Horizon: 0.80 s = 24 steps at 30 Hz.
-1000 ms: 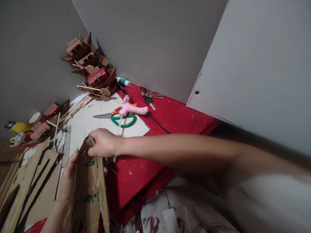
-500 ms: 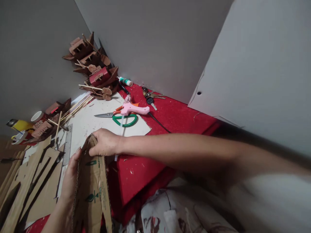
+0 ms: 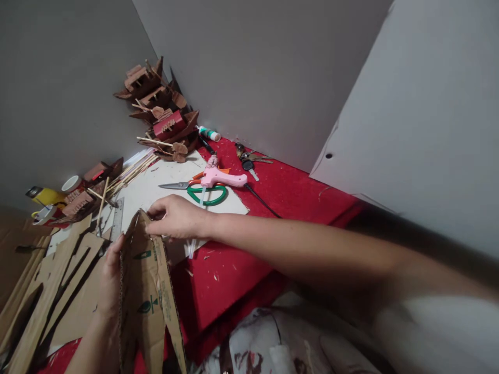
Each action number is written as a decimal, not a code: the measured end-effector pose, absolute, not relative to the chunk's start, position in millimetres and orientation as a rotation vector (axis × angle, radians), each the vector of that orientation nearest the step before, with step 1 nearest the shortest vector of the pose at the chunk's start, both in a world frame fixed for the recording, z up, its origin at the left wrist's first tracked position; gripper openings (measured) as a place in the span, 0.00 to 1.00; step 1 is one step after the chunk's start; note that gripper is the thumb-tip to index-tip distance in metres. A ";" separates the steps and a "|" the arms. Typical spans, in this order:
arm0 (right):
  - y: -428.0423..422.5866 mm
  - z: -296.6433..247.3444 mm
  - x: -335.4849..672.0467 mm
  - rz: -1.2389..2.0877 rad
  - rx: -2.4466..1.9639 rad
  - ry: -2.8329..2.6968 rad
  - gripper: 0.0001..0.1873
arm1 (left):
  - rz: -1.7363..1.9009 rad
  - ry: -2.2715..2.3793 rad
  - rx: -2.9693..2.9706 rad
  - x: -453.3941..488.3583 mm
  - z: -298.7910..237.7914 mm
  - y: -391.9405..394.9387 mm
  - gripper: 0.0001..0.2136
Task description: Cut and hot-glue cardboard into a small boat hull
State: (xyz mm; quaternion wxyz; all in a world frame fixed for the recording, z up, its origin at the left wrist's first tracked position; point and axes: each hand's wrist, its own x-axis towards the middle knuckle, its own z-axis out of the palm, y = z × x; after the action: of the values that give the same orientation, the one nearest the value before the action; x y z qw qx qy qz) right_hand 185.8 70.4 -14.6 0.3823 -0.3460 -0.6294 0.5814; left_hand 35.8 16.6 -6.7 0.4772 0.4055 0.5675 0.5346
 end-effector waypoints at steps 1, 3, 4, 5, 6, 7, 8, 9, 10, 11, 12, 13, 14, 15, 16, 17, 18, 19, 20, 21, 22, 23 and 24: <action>69.7 -12.6 187.3 1.459 -0.892 -1.624 0.07 | 1.312 1.387 0.967 34.9 -5.5 16.7 0.14; 68.0 -10.0 188.5 1.379 -0.915 -1.696 0.08 | 1.297 1.354 0.932 32.3 -6.0 17.0 0.15; 67.1 -9.5 188.3 1.332 -0.923 -1.741 0.08 | 1.283 1.334 0.936 30.7 -7.5 17.1 0.15; 66.2 -9.6 187.8 1.293 -0.925 -1.780 0.07 | 1.273 1.320 0.946 28.9 -9.6 17.1 0.15; 65.4 -10.0 187.2 1.262 -0.923 -1.810 0.07 | 1.269 1.314 0.956 27.0 -12.0 16.9 0.15; 64.7 -10.8 186.4 1.236 -0.918 -1.835 0.07 | 1.264 1.311 0.960 25.3 -14.5 16.6 0.15; 64.2 -11.8 185.7 1.201 -0.914 -1.855 0.06 | 1.252 1.304 0.958 23.8 -16.9 16.0 0.15; 63.7 -12.8 185.0 1.159 -0.911 -1.874 0.06 | 1.237 1.293 0.952 22.5 -18.8 15.3 0.15; 63.4 -13.8 184.4 1.116 -0.908 -1.890 0.06 | 1.219 1.279 0.945 21.6 -20.2 14.5 0.15; 63.2 -14.7 184.0 1.081 -0.907 -1.902 0.06 | 1.203 1.266 0.938 21.1 -20.9 13.6 0.15; 63.2 -15.3 183.7 1.059 -0.910 -1.908 0.07 | 1.195 1.260 0.931 21.0 -21.0 12.7 0.14; 63.4 -15.6 183.6 1.056 -0.918 -1.908 0.07 | 1.194 1.261 0.924 21.3 -20.4 12.0 0.13; 63.7 -15.7 183.6 1.072 -0.927 -1.903 0.07 | 1.198 1.269 0.916 21.8 -19.4 11.3 0.13; 64.2 -15.6 183.7 1.100 -0.936 -1.902 0.07 | 1.202 1.273 0.908 22.5 -18.0 10.7 0.13; 64.9 -15.3 183.9 1.148 -0.943 -1.892 0.06 | 1.203 1.271 0.899 23.3 -16.4 10.2 0.14; 65.6 -15.0 184.1 1.223 -0.944 -1.863 0.06 | 1.205 1.265 0.889 24.1 -14.7 9.7 0.15; 66.3 -14.7 184.2 1.316 -0.937 -1.807 0.04 | 1.212 1.262 0.879 24.9 -13.1 9.4 0.16; 67.0 -14.3 184.4 1.405 -0.919 -1.733 0.03 | 1.224 1.259 0.876 25.7 -11.7 9.2 0.17; 67.6 -14.0 184.5 1.479 -0.893 -1.655 0.02 | 1.236 1.255 0.879 26.4 -10.6 9.2 0.17; 68.2 -13.6 184.7 1.525 -0.862 -1.591 0.03 | 1.240 1.247 0.888 27.1 -9.8 9.4 0.17; 68.7 -13.3 185.0 1.532 -0.839 -1.556 0.04 | 1.231 1.230 0.905 27.6 -9.5 9.9 0.17; 69.1 -13.0 185.4 1.501 -0.831 -1.559 0.05 | 1.207 1.202 0.934 27.8 -9.6 10.8 0.16; 69.5 -12.7 185.8 1.458 -0.837 -1.585 0.05 | 1.178 1.176 0.970 27.6 -10.0 12.0 0.16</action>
State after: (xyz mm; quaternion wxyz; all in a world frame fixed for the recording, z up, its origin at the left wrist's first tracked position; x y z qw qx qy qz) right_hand 185.8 69.5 -12.7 0.4037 -0.3316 -0.6277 0.5772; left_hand 27.6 12.0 -10.0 0.5708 0.4133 0.5012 0.5021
